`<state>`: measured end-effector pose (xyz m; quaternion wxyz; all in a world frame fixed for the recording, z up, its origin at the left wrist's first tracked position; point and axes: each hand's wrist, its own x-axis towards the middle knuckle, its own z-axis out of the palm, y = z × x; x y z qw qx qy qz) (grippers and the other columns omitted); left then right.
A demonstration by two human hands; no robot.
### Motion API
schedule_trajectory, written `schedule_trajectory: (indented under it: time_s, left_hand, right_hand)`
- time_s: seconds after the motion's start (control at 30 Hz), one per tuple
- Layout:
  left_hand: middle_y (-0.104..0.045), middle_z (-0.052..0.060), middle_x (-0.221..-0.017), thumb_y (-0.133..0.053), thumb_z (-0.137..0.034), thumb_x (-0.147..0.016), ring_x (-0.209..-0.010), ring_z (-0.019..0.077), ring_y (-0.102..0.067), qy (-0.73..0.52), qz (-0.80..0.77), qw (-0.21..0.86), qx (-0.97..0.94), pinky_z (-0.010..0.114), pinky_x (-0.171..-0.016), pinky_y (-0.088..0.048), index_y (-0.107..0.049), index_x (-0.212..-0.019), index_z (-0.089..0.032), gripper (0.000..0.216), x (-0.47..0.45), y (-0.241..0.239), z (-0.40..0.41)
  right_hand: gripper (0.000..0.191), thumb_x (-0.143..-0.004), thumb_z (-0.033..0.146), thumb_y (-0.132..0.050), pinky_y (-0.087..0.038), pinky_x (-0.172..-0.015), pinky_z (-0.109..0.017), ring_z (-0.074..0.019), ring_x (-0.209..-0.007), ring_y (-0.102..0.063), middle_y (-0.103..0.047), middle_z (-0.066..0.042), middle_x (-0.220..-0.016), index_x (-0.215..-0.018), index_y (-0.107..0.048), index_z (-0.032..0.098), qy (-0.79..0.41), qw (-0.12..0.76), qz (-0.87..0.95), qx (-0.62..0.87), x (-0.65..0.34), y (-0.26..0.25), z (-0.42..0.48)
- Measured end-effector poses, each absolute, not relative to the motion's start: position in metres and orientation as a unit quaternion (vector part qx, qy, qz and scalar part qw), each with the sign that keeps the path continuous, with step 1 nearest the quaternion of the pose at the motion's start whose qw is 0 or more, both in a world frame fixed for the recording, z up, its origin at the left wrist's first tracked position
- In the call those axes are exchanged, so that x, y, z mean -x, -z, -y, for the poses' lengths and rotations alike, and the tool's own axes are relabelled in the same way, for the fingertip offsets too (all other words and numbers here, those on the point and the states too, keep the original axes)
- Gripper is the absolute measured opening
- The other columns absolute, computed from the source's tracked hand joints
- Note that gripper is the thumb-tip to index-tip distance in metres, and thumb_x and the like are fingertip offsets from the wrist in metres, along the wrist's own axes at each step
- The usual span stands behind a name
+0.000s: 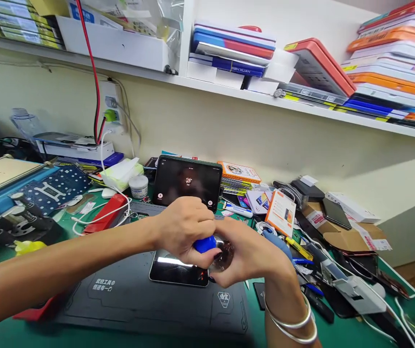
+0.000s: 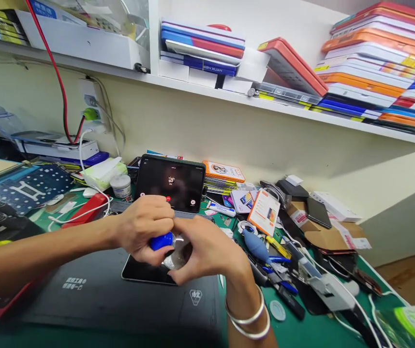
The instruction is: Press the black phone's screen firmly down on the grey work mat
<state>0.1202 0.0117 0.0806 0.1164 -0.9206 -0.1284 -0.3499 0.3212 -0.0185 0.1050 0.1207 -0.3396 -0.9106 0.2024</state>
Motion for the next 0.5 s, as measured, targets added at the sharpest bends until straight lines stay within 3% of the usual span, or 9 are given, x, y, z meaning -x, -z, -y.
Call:
schedule_trajectory:
  time_s: [0.1,0.23,0.33,0.43,0.5]
  left_hand:
    - [-0.046,-0.002,-0.052,-0.049,-0.051,-0.091,-0.048,0.0131,-0.041,0.355,0.177,0.103,0.912,0.029,-0.052,-0.036,-0.046,-0.058,-0.023,0.043,-0.119,-0.077,-0.013]
    - [-0.041,-0.006,-0.050,-0.049,-0.039,-0.102,-0.044,0.0106,-0.037,0.359,0.301,0.093,0.879,0.026,-0.049,-0.031,-0.048,-0.058,-0.020,0.048,-0.117,-0.068,-0.023]
    - [-0.037,-0.009,-0.049,-0.051,-0.036,-0.107,-0.041,0.0091,-0.032,0.346,0.361,0.096,0.861,0.024,-0.049,-0.032,-0.051,-0.063,-0.018,0.047,-0.114,-0.065,-0.033]
    - [-0.056,-0.003,-0.068,-0.052,-0.046,-0.105,-0.054,0.0112,-0.048,0.323,0.331,0.116,0.879,0.026,-0.056,-0.040,-0.059,-0.078,-0.016,0.040,-0.113,-0.072,-0.039]
    - [-0.061,0.000,-0.078,-0.054,-0.056,-0.100,-0.065,0.0140,-0.055,0.307,0.272,0.133,0.902,0.028,-0.062,-0.044,-0.061,-0.082,-0.017,0.043,-0.113,-0.077,-0.043]
  right_hand:
    - [0.039,-0.060,0.025,-0.083,-0.040,-0.066,-0.026,-0.0110,-0.067,-0.050,-0.064,0.006,-0.079,-0.093,-0.062,0.022,-0.173,0.120,0.909,0.359,-0.317,-0.104,0.019]
    - [0.034,-0.084,0.047,-0.076,-0.050,-0.077,-0.034,-0.0149,-0.078,-0.057,-0.063,0.000,-0.088,-0.097,-0.062,0.018,-0.094,0.138,0.879,0.446,-0.307,-0.098,0.011]
    - [0.036,-0.095,0.052,-0.066,-0.053,-0.079,-0.036,-0.0162,-0.083,-0.061,-0.064,-0.002,-0.096,-0.103,-0.063,0.017,-0.059,0.142,0.854,0.497,-0.302,-0.092,0.002]
    - [0.036,-0.096,0.052,-0.065,-0.054,-0.073,-0.033,-0.0142,-0.078,-0.061,-0.064,-0.001,-0.093,-0.105,-0.063,0.017,-0.074,0.116,0.864,0.484,-0.306,-0.092,-0.004]
    - [0.035,-0.096,0.051,-0.066,-0.054,-0.071,-0.031,-0.0134,-0.075,-0.061,-0.065,-0.001,-0.091,-0.104,-0.064,0.017,-0.093,0.096,0.880,0.456,-0.310,-0.094,-0.005]
